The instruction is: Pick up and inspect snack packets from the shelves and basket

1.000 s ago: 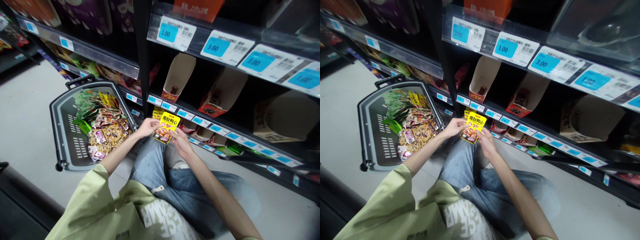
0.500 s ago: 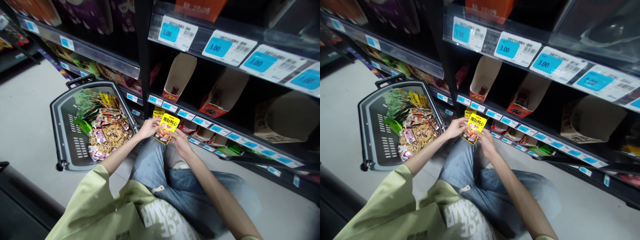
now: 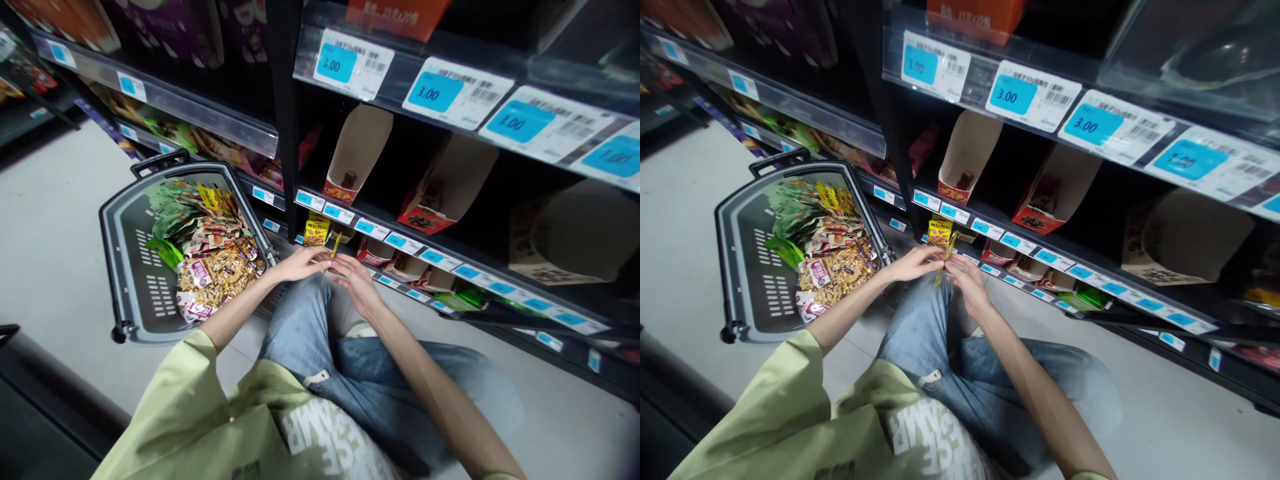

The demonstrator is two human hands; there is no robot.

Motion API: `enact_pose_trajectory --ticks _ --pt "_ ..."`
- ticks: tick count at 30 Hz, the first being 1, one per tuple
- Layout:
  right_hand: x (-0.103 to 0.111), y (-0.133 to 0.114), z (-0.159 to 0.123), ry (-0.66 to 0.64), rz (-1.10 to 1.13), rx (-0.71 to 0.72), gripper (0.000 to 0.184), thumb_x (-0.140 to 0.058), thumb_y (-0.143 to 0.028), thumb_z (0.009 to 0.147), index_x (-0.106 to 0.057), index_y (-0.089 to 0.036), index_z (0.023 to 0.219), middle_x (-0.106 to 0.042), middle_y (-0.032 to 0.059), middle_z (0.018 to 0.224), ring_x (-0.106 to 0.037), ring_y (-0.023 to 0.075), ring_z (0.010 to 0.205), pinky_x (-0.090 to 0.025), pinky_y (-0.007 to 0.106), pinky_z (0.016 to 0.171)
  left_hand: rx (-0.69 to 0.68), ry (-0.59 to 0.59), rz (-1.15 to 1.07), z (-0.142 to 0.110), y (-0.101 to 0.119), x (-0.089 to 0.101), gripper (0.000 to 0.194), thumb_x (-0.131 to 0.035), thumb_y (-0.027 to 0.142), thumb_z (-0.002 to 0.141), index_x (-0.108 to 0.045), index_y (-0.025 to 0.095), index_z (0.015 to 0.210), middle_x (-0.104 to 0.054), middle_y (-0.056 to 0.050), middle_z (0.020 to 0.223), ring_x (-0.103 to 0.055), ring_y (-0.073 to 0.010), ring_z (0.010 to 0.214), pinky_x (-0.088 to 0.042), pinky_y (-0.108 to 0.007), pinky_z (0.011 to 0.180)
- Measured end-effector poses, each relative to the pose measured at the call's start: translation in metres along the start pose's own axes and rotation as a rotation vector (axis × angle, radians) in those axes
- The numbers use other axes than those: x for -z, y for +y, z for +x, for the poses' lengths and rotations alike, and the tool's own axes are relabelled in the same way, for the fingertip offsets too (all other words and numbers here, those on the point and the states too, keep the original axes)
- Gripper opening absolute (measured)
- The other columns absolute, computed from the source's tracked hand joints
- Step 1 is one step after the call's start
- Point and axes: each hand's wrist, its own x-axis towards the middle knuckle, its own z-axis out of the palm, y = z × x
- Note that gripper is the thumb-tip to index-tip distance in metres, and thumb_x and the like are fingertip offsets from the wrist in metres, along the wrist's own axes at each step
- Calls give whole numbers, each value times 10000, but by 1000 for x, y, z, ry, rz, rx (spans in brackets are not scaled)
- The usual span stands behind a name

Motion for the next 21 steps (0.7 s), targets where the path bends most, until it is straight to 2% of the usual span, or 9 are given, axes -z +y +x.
enact_pose_trajectory --ticks 2,4,6,9,15,21 --pt "0 -2 -1 20 1 36 387 -805 -333 629 -687 -239 986 -693 50 1166 -660 191 944 -507 309 758 55 8 -138 0 -1 1 438 -589 449 877 -576 138 1185 -677 -108 1144 -656 -217 1027 -522 -333 888" --pt "-1 -4 -2 30 9 70 365 -802 -320 628 -683 -233 962 -710 49 1109 -659 180 897 -497 302 744 106 69 -274 0 -3 1 516 -676 443 813 -550 129 1203 -668 -120 1164 -653 -229 1022 -528 -337 870" --pt "-1 -3 -1 57 38 77 359 -807 -304 616 -669 -237 940 -722 28 1008 -652 158 826 -485 285 710 137 132 -387 0 -4 1 575 -754 410 744 -543 115 1190 -671 -133 1157 -660 -233 990 -534 -333 846" --pt "0 0 1 134 85 55 398 -823 -295 578 -647 -255 933 -696 -15 911 -616 123 708 -458 265 637 178 167 -524 0 -3 0 575 -807 369 683 -569 106 1136 -683 -137 1138 -670 -234 965 -536 -335 840" --pt "0 1 7 103 -15 79 377 -852 -350 538 -693 -217 852 -684 9 878 -600 138 747 -433 263 631 217 162 -613 -1 3 1 579 -837 335 649 -581 114 1119 -693 -128 1127 -671 -229 975 -526 -348 877" --pt "1 5 8 46 -34 99 434 -895 -390 486 -697 -200 822 -711 23 817 -628 172 786 -490 302 714 193 97 -605 -1 4 0 570 -821 343 679 -567 123 1140 -671 -129 1163 -655 -223 1011 -511 -343 904"
